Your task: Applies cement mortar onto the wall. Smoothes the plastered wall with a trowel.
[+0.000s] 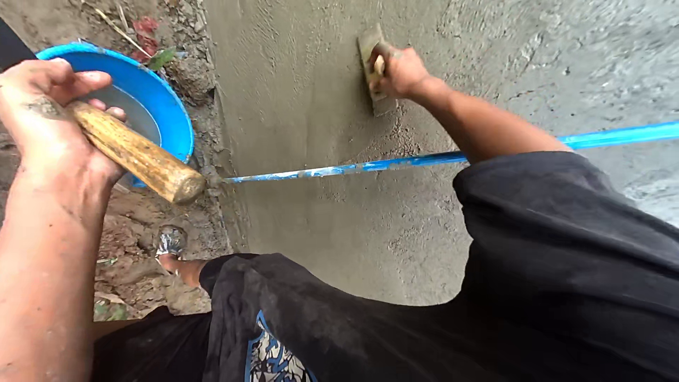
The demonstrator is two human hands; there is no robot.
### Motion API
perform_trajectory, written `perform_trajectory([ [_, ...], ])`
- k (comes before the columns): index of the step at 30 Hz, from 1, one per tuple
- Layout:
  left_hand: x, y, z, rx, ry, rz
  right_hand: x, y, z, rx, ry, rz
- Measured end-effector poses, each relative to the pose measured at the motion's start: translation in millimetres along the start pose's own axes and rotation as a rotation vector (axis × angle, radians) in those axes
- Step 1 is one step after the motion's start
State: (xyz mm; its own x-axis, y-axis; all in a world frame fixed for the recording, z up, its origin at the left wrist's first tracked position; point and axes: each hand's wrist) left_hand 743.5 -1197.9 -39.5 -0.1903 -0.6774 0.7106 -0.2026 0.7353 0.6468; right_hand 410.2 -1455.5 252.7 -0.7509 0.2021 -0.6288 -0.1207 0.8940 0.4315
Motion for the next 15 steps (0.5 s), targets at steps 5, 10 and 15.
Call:
perform_trajectory([
  [5,-15,-14,-1,0.023,0.060,0.036,-57,32,-22,0.147,0.039,-0.116],
  [10,-15,-8,-6,0.049,0.009,0.026,-16,32,5,-0.166,0.045,0.041],
  [15,-3,11,-14,0.051,-0.026,-0.003,13,19,10,-0.229,0.088,0.224],
])
Point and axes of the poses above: each hand's wrist, its own y-axis away from the middle knuckle, its own x-axis out of the palm, z = x × y, and after that the axes turned 9 degrees about y, right-handed
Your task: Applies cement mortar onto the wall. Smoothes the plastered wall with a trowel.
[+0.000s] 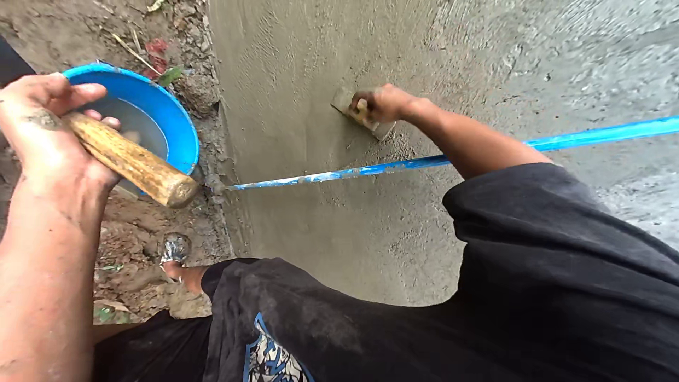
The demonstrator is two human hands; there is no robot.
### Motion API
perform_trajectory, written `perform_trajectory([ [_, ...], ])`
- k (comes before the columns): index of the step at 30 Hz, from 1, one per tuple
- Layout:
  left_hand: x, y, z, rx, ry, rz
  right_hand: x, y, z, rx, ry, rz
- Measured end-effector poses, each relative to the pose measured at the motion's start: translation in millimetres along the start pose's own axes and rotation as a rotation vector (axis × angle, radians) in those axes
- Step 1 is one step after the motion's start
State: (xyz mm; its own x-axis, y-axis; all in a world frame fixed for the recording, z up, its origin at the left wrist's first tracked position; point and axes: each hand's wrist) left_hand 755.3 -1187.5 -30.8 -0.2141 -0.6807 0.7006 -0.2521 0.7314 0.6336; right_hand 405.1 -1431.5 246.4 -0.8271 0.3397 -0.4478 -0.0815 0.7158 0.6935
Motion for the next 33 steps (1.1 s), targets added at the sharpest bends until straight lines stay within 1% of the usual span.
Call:
perform_trajectory([
  [3,-8,-6,1,-0.047,-0.025,0.032,-29,9,-24,0.085,0.014,-0.070],
  [6,-6,-4,4,-0.006,-0.038,-0.023,-61,22,-46,0.164,0.019,-0.209],
  [7,-18,-14,10,-0.001,0.002,0.019,-71,28,-52,0.185,0.017,-0.229],
  [8,-40,-33,18,-0.016,0.086,0.122,-81,36,-56,0.196,0.002,-0.231],
  [10,-67,-64,39,-0.006,0.167,0.185,-92,57,-55,0.179,-0.012,-0.186],
  [12,-91,-96,60,-0.029,0.178,0.189,-88,73,-47,0.112,0.033,-0.097],
  [14,-105,-114,75,-0.067,0.200,0.222,-68,80,-38,-0.032,0.093,0.001],
  [16,-98,-112,75,-0.084,0.186,0.227,-39,80,-26,-0.192,0.119,0.144],
  [17,-96,-110,74,-0.081,0.183,0.233,-23,79,-19,-0.242,0.124,0.247],
  [18,-92,-105,71,-0.062,0.186,0.234,-10,77,-13,-0.271,0.131,0.358],
  [20,-70,-79,58,-0.024,0.169,0.194,12,72,-3,-0.289,0.192,0.552],
  [21,-61,-68,53,-0.008,0.149,0.173,18,70,-1,-0.297,0.229,0.605],
  [22,-57,-62,50,0.000,0.137,0.160,20,67,-2,-0.301,0.241,0.615],
  [24,-54,-58,47,-0.018,0.126,0.154,13,63,-2,-0.294,0.240,0.558],
  [26,-52,-57,48,-0.056,0.146,0.141,2,57,-4,-0.282,0.229,0.453],
  [28,-54,-61,52,-0.074,0.166,0.125,-13,41,-12,-0.293,0.225,0.303],
  [30,-62,-67,57,-0.067,0.184,0.147,-29,20,-21,-0.276,0.205,0.194],
  [32,-70,-69,57,-0.036,0.198,0.187,-43,-2,-25,-0.250,0.194,0.145],
  [33,-67,-64,55,-0.023,0.209,0.176,-50,-13,-27,-0.218,0.183,0.125],
])
Point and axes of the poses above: each hand's wrist, its own y-axis away from the middle knuckle, its own x-axis out of the palm, z = x × y, and after that the axes turned 9 degrees about y, right-handed
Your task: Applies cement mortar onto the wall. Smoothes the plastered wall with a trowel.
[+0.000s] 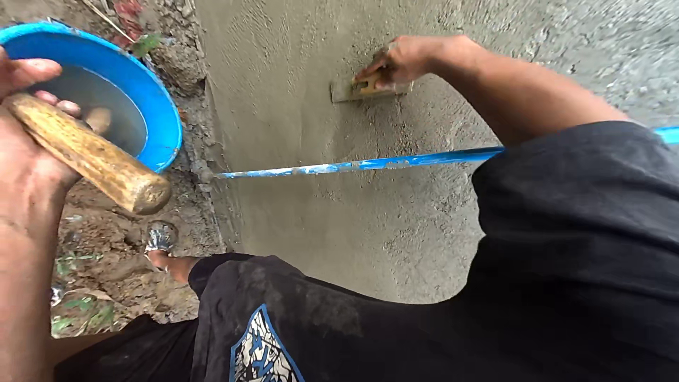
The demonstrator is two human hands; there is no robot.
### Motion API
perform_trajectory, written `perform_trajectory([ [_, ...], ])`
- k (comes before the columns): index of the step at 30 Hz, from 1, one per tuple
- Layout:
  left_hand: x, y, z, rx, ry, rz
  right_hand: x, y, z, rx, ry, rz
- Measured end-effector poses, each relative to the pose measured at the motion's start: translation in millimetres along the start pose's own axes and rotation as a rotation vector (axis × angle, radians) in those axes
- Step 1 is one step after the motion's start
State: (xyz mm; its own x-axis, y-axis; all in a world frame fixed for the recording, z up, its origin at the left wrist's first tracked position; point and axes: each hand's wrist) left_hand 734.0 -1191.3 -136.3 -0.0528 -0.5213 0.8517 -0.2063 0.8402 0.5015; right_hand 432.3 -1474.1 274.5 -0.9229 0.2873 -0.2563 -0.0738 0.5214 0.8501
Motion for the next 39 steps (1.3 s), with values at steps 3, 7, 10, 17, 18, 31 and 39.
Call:
perform_trajectory([
  [3,2,5,-2,0.000,0.065,-0.034,-21,-22,-14,0.137,-0.058,-0.130],
  [7,6,7,-1,-0.015,0.069,-0.049,-39,-20,-29,0.237,-0.175,-0.282],
  [10,19,7,3,0.017,0.019,-0.080,-25,-6,4,0.128,-0.120,-0.173],
  [17,39,13,-7,0.033,-0.067,-0.102,73,-102,136,-0.131,-0.129,-0.102],
  [18,51,24,-10,0.039,-0.093,-0.128,82,-118,149,-0.129,-0.128,-0.056],
  [31,13,4,-8,0.069,-0.055,-0.007,88,-107,117,0.340,-0.190,-0.159],
  [39,36,5,-22,0.205,0.025,0.034,66,-50,89,0.505,-0.218,-0.264],
])
Point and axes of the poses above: each hand's wrist, its own y-axis away from the middle knuckle, its own x-axis out of the palm, z = x × y, and after that the axes turned 9 degrees about y, right-handed
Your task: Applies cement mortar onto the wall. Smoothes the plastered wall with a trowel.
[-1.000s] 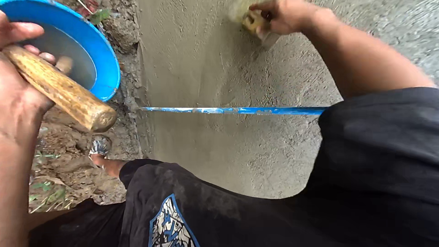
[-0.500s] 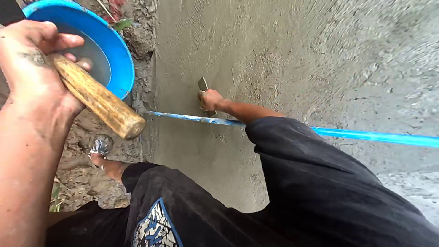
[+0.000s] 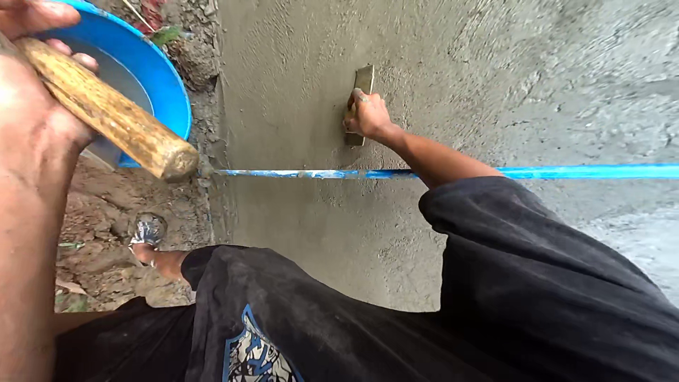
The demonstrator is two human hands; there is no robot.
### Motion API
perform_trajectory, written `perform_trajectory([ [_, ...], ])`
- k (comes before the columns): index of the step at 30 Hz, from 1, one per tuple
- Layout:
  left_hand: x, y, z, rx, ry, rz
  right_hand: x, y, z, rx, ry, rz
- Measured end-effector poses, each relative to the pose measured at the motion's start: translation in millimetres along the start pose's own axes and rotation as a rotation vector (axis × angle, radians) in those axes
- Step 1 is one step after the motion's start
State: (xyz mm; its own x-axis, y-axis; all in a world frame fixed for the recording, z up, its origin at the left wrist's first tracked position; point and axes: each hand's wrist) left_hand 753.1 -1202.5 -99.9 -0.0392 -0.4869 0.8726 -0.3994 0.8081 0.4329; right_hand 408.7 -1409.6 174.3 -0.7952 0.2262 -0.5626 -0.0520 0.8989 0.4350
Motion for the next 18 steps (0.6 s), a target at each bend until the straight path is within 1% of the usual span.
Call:
perform_trajectory([
  [3,4,-3,-2,-0.024,0.037,-0.072,-6,11,-11,0.052,-0.026,-0.031],
  [6,8,-2,-4,-0.129,0.063,-0.155,-13,23,-27,0.103,-0.079,-0.046],
  [7,7,-6,-4,-0.134,0.114,-0.183,-18,27,-33,0.118,-0.092,-0.052],
  [9,4,-13,-3,-0.157,0.157,-0.179,-30,36,-48,0.142,-0.124,-0.069],
  [12,4,-15,-2,-0.227,0.040,-0.146,-58,49,-81,0.190,-0.161,-0.106],
  [16,13,-11,-7,-0.211,-0.069,-0.137,-113,66,-134,0.250,-0.106,-0.206],
  [18,12,-12,-7,-0.193,-0.085,-0.149,-133,70,-142,0.206,-0.072,-0.187],
])
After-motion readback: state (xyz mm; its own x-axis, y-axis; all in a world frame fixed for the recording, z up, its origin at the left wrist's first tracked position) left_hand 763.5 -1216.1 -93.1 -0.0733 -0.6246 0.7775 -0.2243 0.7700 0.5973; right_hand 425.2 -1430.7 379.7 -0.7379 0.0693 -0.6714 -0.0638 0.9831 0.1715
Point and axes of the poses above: each hand's wrist, its own y-axis away from the middle knuckle, its own x-axis out of the palm, z = x × y, and after that the axes turned 9 degrees about y, right-handed
